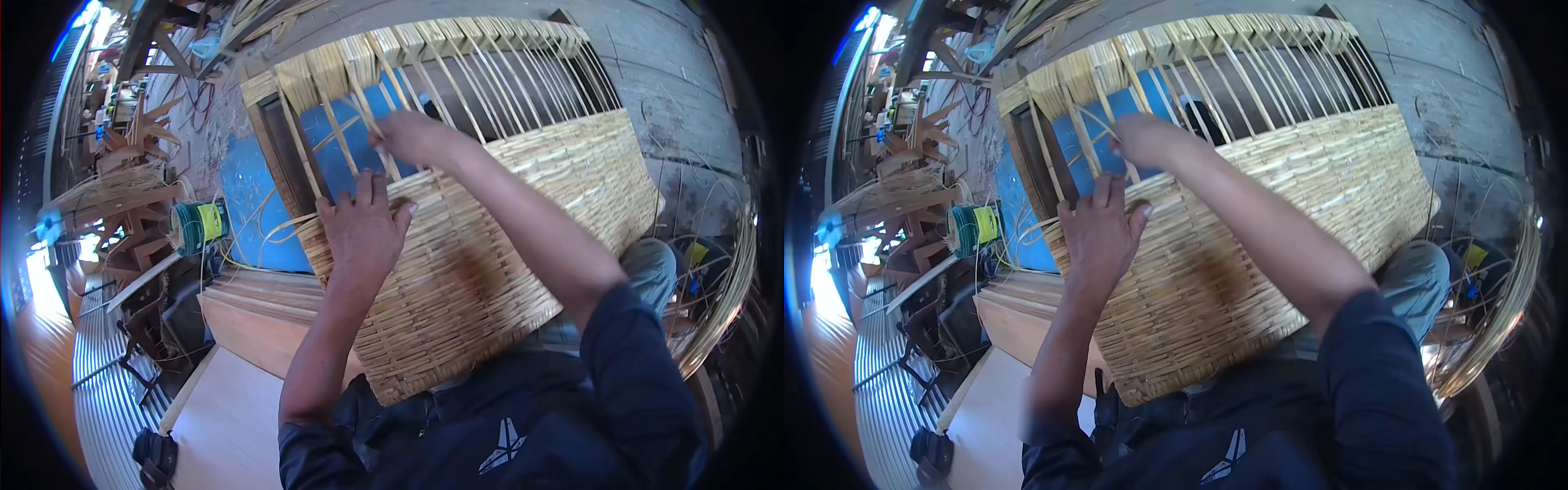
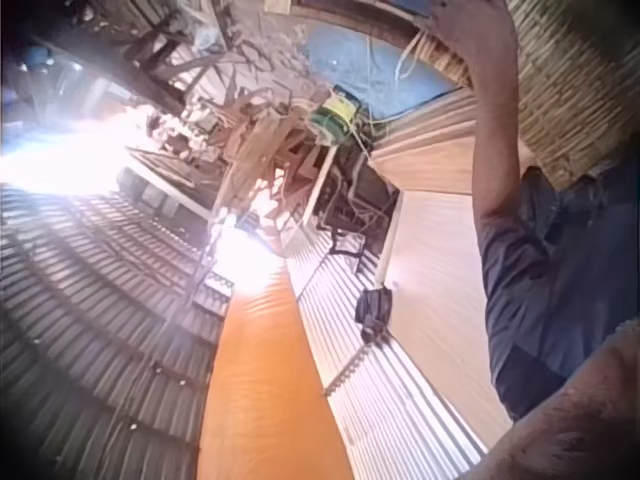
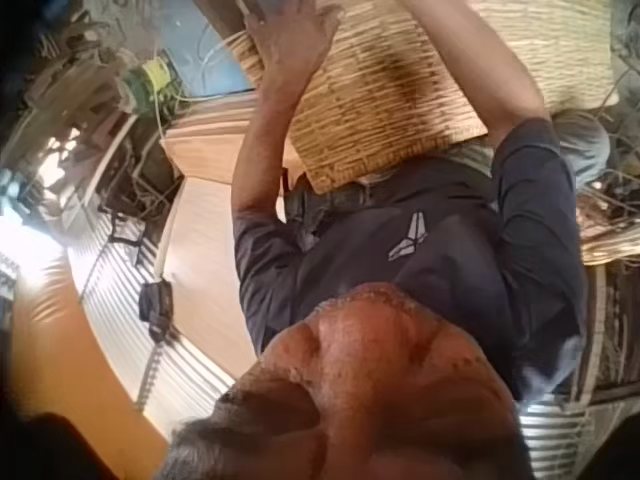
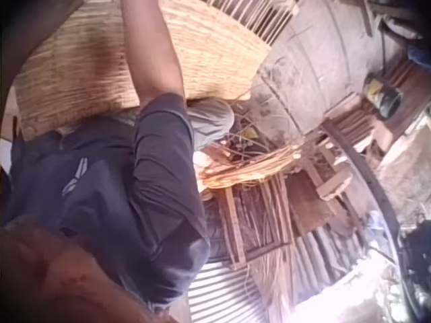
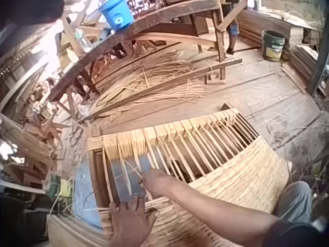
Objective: Weaving and assembling a large wicker structure using bamboo strips, a hammer, and a utility knife.
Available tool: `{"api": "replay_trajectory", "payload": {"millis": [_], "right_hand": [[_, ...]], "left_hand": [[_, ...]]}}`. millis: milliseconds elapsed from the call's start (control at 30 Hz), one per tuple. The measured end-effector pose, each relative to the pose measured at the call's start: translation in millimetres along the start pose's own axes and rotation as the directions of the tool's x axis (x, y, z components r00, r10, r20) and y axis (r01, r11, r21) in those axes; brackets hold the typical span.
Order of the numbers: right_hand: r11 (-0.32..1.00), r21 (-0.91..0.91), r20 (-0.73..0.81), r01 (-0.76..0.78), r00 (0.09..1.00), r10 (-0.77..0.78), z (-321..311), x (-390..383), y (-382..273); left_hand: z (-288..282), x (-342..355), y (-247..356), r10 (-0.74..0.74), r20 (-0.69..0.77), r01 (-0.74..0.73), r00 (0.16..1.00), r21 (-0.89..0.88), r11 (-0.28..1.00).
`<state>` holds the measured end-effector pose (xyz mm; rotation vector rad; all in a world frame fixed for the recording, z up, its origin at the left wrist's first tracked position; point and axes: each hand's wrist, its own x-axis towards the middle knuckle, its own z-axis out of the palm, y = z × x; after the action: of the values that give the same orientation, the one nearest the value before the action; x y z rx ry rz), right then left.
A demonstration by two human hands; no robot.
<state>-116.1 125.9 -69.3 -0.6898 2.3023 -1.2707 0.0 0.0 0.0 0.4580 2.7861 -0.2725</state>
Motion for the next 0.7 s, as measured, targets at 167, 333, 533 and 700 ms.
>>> {"api": "replay_trajectory", "payload": {"millis": [167,333,533,700], "right_hand": [[0.998,-0.068,-0.324,-0.016,0.946,-0.007,12.6,71.9,-6.3],[0.970,0.057,-0.432,-0.238,0.870,0.239,-29.3,54.1,-27.0],[0.968,-0.071,-0.270,-0.241,0.939,0.214,-53.2,-27.7,24.6],[0.973,0.041,-0.173,-0.229,0.957,0.233,-45.2,25.9,37.4]], "left_hand": [[-29.7,38.3,-12.9,-0.190,0.122,0.176,0.974,0.116,0.978],[-9.8,11.7,-27.1,-0.065,-0.115,0.078,0.991,0.110,0.991],[-15.1,46.9,10.4,0.069,-0.250,-0.038,0.966,0.126,0.991],[9.4,65.0,34.6,-0.038,-0.170,0.022,0.985,-0.094,0.995]]}}
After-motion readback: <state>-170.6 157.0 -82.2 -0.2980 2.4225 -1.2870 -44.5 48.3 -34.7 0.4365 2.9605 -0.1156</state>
